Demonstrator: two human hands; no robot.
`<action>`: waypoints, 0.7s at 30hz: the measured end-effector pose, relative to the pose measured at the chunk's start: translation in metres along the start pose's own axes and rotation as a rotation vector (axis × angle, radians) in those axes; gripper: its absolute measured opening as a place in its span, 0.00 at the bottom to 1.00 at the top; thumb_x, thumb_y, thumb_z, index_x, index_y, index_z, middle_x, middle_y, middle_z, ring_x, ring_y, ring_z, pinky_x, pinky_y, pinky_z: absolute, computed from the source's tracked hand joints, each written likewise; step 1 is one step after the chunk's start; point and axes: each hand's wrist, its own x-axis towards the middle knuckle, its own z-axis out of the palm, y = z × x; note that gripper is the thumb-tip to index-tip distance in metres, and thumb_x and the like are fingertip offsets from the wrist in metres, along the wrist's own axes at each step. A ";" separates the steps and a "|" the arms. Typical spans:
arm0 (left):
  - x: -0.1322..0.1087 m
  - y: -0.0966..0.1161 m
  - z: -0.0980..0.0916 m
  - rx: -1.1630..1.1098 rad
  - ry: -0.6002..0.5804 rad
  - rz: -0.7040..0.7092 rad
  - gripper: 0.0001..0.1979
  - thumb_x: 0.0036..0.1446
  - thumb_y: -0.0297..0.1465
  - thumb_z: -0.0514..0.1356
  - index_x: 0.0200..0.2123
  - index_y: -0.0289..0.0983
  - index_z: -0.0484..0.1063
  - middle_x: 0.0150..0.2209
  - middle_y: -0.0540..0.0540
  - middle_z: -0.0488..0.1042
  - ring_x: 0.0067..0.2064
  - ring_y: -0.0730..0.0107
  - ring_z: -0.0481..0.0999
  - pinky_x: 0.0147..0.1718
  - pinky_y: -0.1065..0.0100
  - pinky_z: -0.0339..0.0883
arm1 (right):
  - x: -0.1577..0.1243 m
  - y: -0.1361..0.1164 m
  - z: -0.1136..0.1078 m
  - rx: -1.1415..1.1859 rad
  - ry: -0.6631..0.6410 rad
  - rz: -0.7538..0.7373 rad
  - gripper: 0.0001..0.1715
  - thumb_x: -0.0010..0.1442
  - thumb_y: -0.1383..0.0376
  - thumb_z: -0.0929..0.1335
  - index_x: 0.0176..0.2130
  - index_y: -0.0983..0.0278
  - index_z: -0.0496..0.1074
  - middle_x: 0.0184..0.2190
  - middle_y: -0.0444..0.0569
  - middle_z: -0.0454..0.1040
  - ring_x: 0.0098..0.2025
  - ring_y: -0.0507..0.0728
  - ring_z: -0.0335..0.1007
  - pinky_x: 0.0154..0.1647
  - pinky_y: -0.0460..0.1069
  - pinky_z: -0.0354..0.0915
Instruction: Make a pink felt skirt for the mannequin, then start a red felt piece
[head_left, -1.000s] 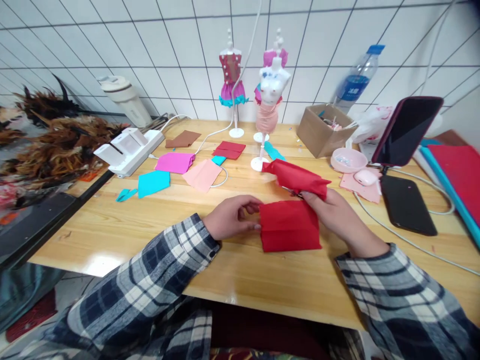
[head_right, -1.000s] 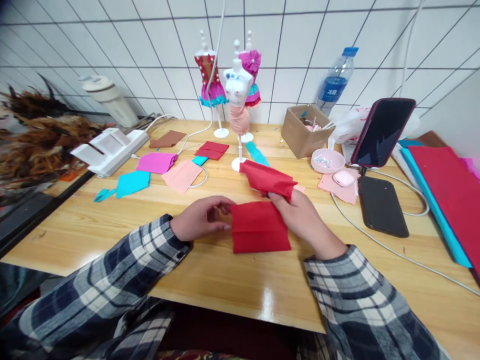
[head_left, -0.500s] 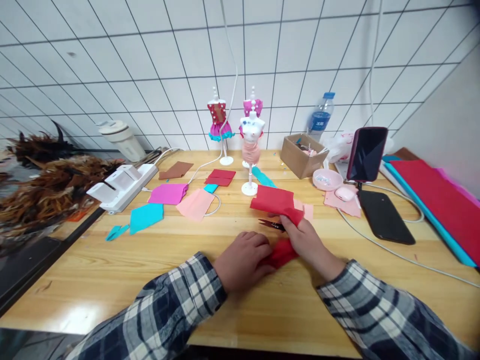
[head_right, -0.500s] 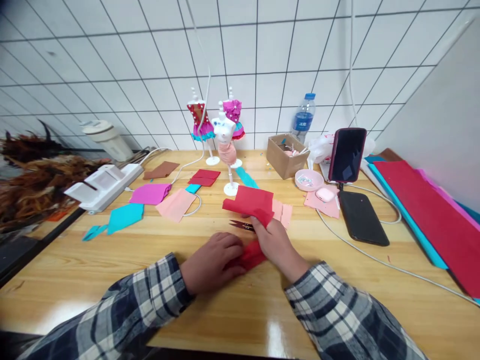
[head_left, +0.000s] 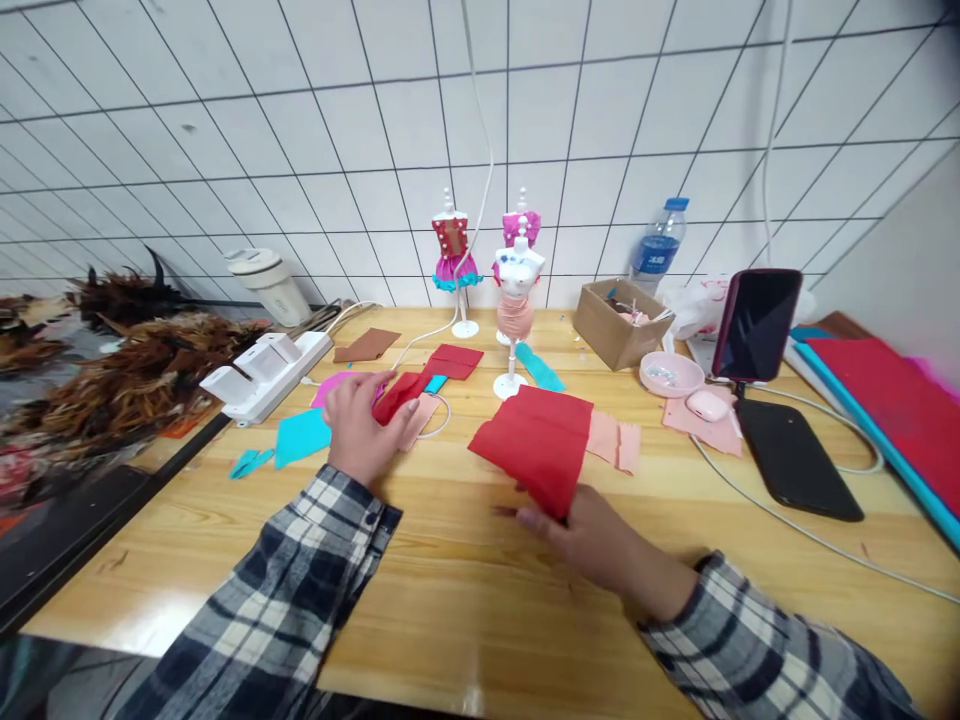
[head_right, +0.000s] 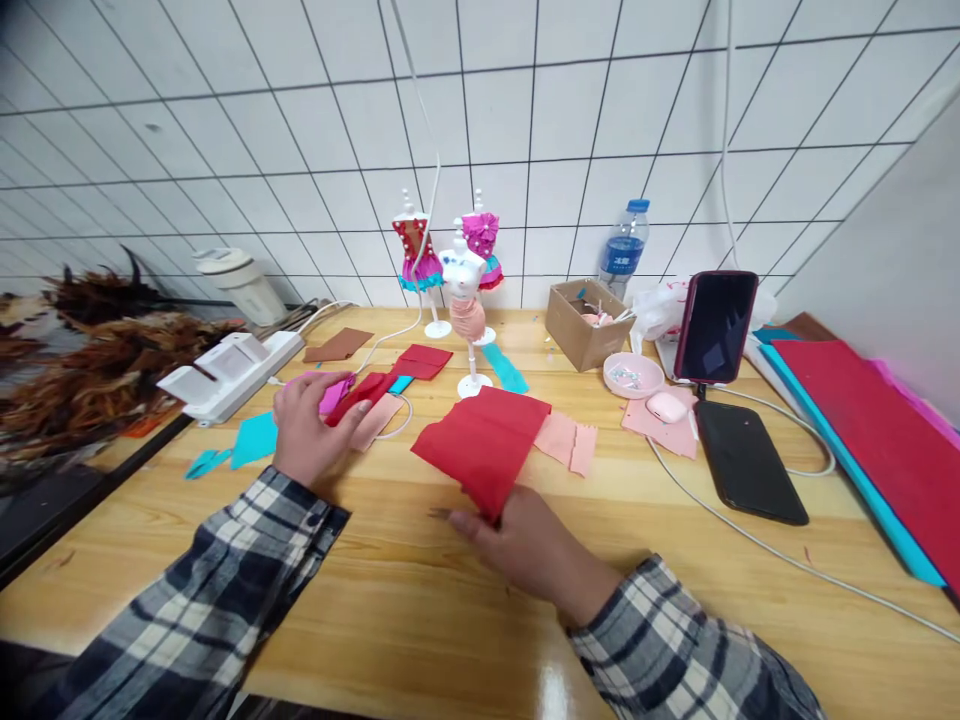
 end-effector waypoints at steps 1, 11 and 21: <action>-0.005 0.013 0.000 -0.122 -0.030 0.083 0.17 0.59 0.41 0.60 0.48 0.38 0.72 0.45 0.39 0.74 0.49 0.53 0.72 0.50 0.51 0.64 | -0.002 -0.005 0.003 -0.082 -0.068 0.036 0.24 0.62 0.50 0.65 0.47 0.64 0.74 0.44 0.56 0.78 0.46 0.64 0.74 0.47 0.56 0.68; -0.040 0.080 0.009 -0.433 -0.816 0.564 0.21 0.57 0.38 0.62 0.54 0.42 0.71 0.54 0.41 0.74 0.55 0.56 0.72 0.56 0.52 0.61 | -0.005 0.015 -0.055 -0.200 -0.193 0.083 0.14 0.60 0.61 0.65 0.42 0.56 0.79 0.38 0.46 0.82 0.37 0.57 0.77 0.37 0.49 0.68; -0.029 0.065 -0.006 -0.364 -0.855 0.494 0.18 0.51 0.44 0.66 0.41 0.39 0.76 0.53 0.40 0.74 0.53 0.54 0.73 0.59 0.49 0.57 | -0.003 0.062 -0.089 -0.781 0.322 0.473 0.23 0.60 0.57 0.65 0.52 0.59 0.75 0.40 0.60 0.81 0.37 0.69 0.77 0.31 0.56 0.66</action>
